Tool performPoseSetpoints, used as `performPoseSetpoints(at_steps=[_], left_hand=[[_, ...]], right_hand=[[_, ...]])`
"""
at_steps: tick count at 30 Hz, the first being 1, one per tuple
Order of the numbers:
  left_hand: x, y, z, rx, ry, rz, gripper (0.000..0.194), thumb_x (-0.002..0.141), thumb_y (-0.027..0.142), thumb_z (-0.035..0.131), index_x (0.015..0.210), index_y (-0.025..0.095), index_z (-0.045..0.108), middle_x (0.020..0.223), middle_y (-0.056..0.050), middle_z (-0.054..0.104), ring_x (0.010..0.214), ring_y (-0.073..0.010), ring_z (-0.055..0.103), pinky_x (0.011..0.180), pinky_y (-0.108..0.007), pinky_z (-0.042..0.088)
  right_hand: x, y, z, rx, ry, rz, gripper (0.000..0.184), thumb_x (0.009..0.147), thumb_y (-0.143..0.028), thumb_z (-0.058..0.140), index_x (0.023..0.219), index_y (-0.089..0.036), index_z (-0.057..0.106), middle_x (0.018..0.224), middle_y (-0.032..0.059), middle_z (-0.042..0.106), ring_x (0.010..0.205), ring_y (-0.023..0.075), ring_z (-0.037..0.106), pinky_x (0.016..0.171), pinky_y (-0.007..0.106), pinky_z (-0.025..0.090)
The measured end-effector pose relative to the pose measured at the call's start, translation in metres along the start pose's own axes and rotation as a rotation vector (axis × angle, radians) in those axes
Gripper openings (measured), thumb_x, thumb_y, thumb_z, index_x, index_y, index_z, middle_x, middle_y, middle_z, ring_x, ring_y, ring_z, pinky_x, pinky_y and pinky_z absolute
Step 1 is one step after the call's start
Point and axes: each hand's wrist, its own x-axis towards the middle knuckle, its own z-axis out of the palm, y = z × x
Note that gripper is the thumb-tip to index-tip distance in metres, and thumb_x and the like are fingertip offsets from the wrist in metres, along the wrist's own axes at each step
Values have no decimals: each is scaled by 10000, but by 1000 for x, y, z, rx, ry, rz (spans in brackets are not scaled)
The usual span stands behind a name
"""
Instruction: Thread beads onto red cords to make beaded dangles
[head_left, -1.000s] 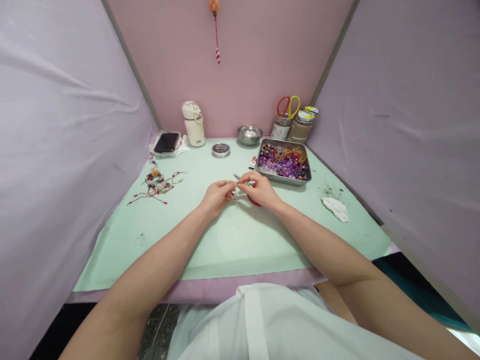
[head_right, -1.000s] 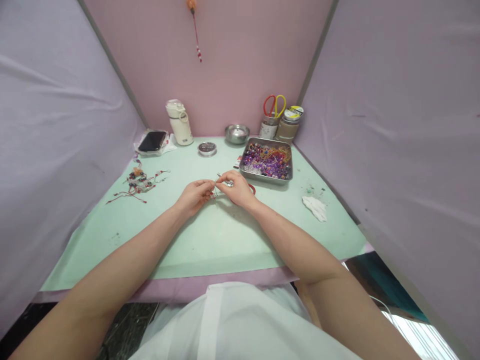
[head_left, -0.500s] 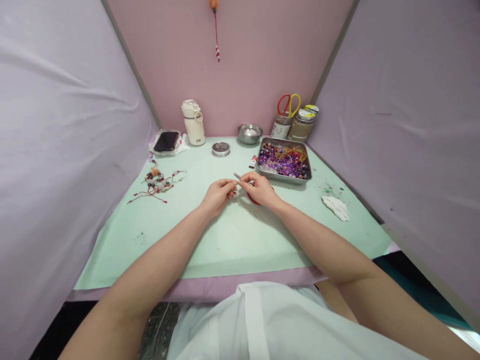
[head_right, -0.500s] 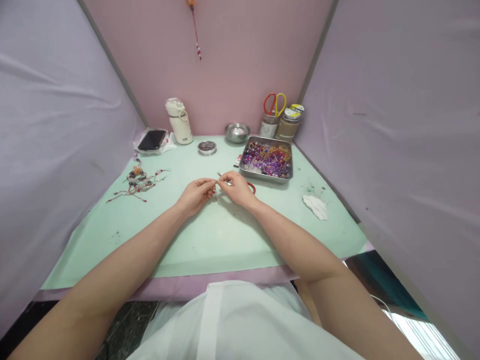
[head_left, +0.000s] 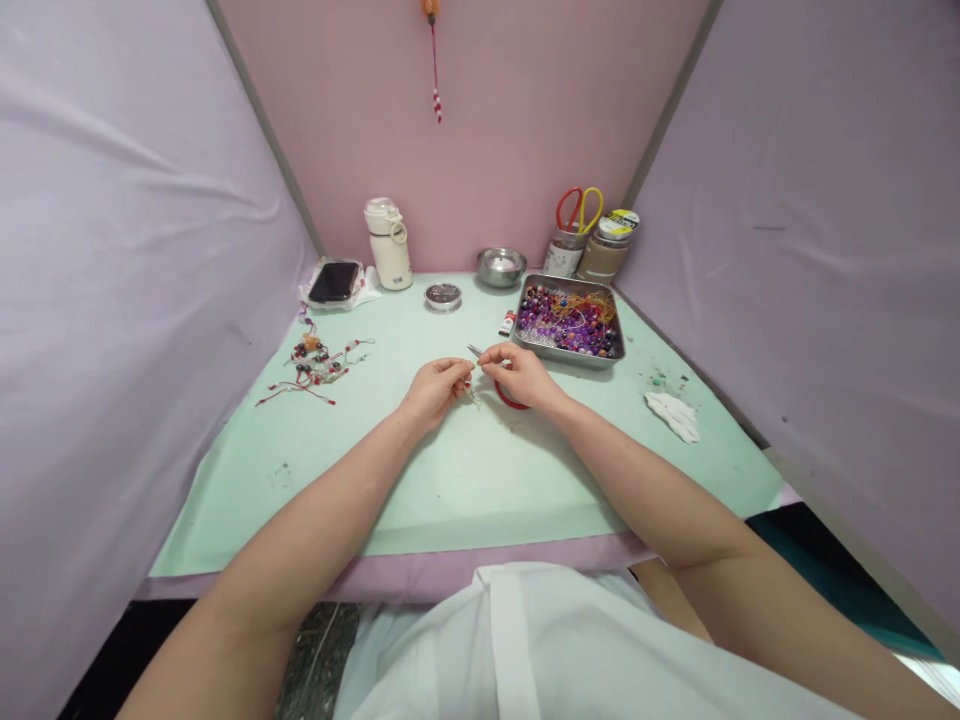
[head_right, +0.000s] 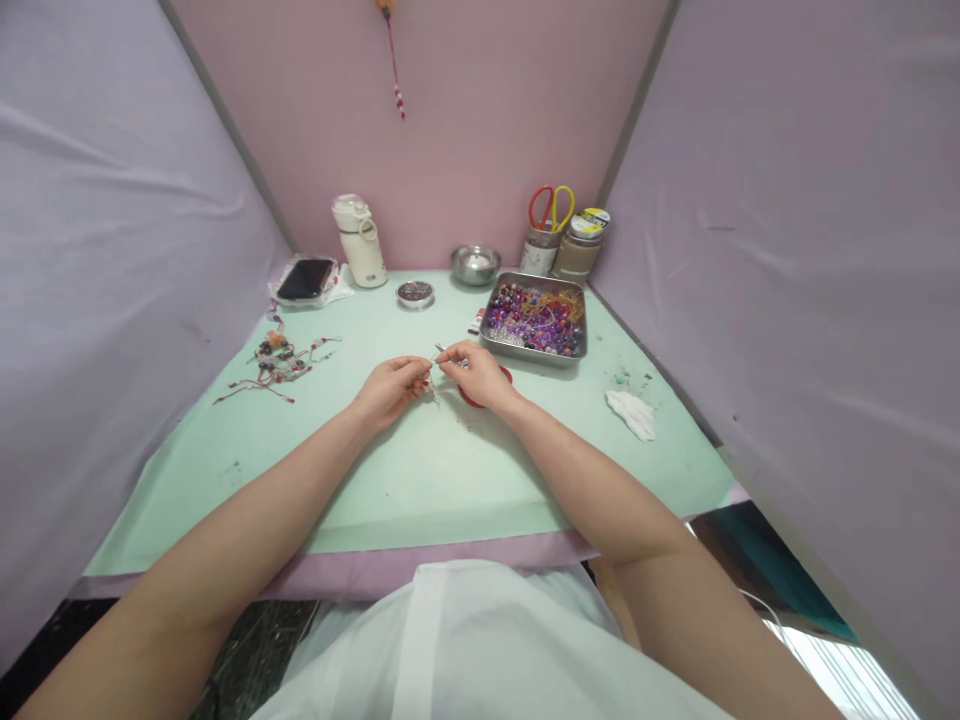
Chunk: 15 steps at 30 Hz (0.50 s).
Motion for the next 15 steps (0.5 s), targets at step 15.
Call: performPoseSetpoints(at_steps=[15], left_hand=[[2, -2, -2, -41, -130, -29, 174, 684, 246, 688, 610, 130, 581, 543, 20, 501, 470, -53, 428, 561, -224, 413]], right_hand=[[-2, -12, -5, 186, -24, 99, 183, 732, -335, 609, 783, -165, 655, 784, 20, 659, 726, 139, 563, 736, 290, 443]])
